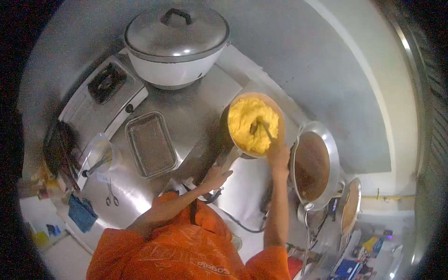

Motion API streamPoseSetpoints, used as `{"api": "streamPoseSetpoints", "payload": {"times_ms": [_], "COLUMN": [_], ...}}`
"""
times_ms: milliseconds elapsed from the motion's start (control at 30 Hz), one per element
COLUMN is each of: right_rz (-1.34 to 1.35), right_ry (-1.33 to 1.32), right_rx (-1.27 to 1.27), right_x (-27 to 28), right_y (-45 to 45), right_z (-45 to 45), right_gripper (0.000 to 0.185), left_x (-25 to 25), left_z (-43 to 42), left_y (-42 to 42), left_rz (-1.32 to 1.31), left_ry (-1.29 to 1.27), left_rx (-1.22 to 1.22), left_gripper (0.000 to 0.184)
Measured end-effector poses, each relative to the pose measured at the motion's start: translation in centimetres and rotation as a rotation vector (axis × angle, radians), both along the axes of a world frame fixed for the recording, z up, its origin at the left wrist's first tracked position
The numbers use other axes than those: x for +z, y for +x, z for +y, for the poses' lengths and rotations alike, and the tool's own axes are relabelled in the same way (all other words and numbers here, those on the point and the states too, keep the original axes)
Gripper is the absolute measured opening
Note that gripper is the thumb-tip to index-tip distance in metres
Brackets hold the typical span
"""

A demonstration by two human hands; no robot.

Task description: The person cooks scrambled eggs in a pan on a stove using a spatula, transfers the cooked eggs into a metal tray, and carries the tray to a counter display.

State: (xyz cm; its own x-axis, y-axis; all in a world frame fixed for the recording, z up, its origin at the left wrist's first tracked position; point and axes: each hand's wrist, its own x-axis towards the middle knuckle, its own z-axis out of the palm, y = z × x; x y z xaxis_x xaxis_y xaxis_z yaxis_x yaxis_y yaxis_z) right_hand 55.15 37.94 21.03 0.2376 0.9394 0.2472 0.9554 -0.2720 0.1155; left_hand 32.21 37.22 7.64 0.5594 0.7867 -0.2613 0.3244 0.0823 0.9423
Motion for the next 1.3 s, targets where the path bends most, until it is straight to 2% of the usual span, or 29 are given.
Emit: {"api": "streamPoseSetpoints", "payload": {"times_ms": [100, 167, 267, 300, 367, 400, 467, 500, 567, 667, 700, 733, 767, 833, 867, 933, 967, 1033, 1100, 1133, 1200, 1267, 1300], "right_rz": [0.08, 0.126, 0.134, 0.116, 0.077, 0.044, 0.122, 0.13, 0.137, 0.115, -0.031, 0.009, 0.058, 0.175, 0.197, 0.228, 0.182, 0.108, 0.019, 0.045, 0.004, 0.046, 0.211], "right_ry": [-0.172, -0.294, -0.13, -0.07, 0.053, -0.093, -0.065, -0.156, -0.349, -0.243, -0.196, -0.204, -0.21, -0.114, -0.186, -0.338, -0.359, -0.386, -0.29, -0.018, -0.248, -0.208, -0.186], "right_rx": [0.005, -0.047, 0.066, 0.046, 0.006, -0.132, 0.004, -0.035, -0.095, -0.001, -0.053, -0.117, -0.179, -0.208, -0.216, -0.243, -0.158, -0.012, 0.009, 0.031, -0.134, -0.065, -0.129], "right_x": [9.1, 11.0, 5.2, 2.9, 0.0, 0.9, 6.2, 8.3, 10.6, 6.1, 3.3, 3.3, 3.5, 5.7, 8.2, 11.9, 11.4, 9.0, 1.4, -1.6, 1.1, 6.8, 8.7], "right_y": [-5.5, -8.5, -9.4, -8.1, -4.8, -4.5, -6.7, -8.6, -12.0, -12.0, -10.3, -9.0, -7.8, -8.5, -10.6, -13.9, -14.3, -14.7, -9.9, -7.5, -7.3, -9.8, -11.3], "right_z": [-0.7, -3.2, -2.1, -1.3, 2.3, 3.5, 2.4, 1.5, -0.6, 0.3, 1.5, 2.4, 3.3, 3.9, 2.9, 1.0, 1.1, 0.8, 2.3, 2.5, 3.8, 2.3, 0.5], "right_gripper": [0.025, 0.021, 0.016, 0.015, 0.014, 0.014, 0.015, 0.016, 0.018, 0.019, 0.019, 0.02, 0.02, 0.022, 0.023, 0.024, 0.023, 0.021, 0.019, 0.023, 0.015, 0.022, 0.023], "left_x": [-4.7, -4.8, -3.2, -1.8, -2.6, -2.9, -2.5, -2.1, -1.2, -1.3, -0.6, 0.0, -1.1, -3.4, -4.3, -4.7, -3.9, -3.2, -3.5, -3.3, -2.6, -2.7, -2.9], "left_z": [-0.5, -0.3, -0.7, -0.2, 0.1, -0.4, -0.4, -0.3, -0.3, -1.2, -1.2, -1.2, -1.6, -1.8, -2.2, -2.4, -2.3, -2.3, -2.7, -3.0, -2.5, -0.4, -0.9], "left_y": [1.3, 2.0, 1.6, 1.0, 1.5, 1.4, 1.1, 1.0, 0.5, 1.1, 1.2, 1.3, 2.0, 2.2, 2.5, 2.7, 2.3, 2.4, 2.2, 1.9, 1.6, 1.6, 1.1], "left_rz": [0.007, 0.038, -0.001, 0.051, 0.016, 0.0, -0.035, -0.058, -0.066, -0.117, -0.128, -0.137, -0.12, -0.161, -0.182, -0.189, -0.185, -0.188, -0.194, -0.191, -0.188, -0.195, -0.191], "left_ry": [0.126, 0.147, 0.147, 0.045, 0.087, 0.102, -0.105, -0.214, -0.131, -0.089, -0.119, -0.151, -0.174, 0.056, 0.158, 0.134, 0.118, 0.143, 0.229, 0.235, 0.254, 0.247, 0.219], "left_rx": [-0.014, -0.051, 0.038, -0.028, -0.028, -0.036, 0.002, 0.036, 0.019, 0.007, 0.007, 0.013, 0.042, 0.084, 0.105, 0.088, 0.085, 0.103, 0.115, 0.136, 0.175, 0.124, 0.102], "left_gripper": [0.047, 0.048, 0.048, 0.048, 0.048, 0.049, 0.049, 0.049, 0.049, 0.046, 0.045, 0.044, 0.043, 0.044, 0.045, 0.046, 0.045, 0.044, 0.043, 0.042, 0.042, 0.043, 0.043]}}
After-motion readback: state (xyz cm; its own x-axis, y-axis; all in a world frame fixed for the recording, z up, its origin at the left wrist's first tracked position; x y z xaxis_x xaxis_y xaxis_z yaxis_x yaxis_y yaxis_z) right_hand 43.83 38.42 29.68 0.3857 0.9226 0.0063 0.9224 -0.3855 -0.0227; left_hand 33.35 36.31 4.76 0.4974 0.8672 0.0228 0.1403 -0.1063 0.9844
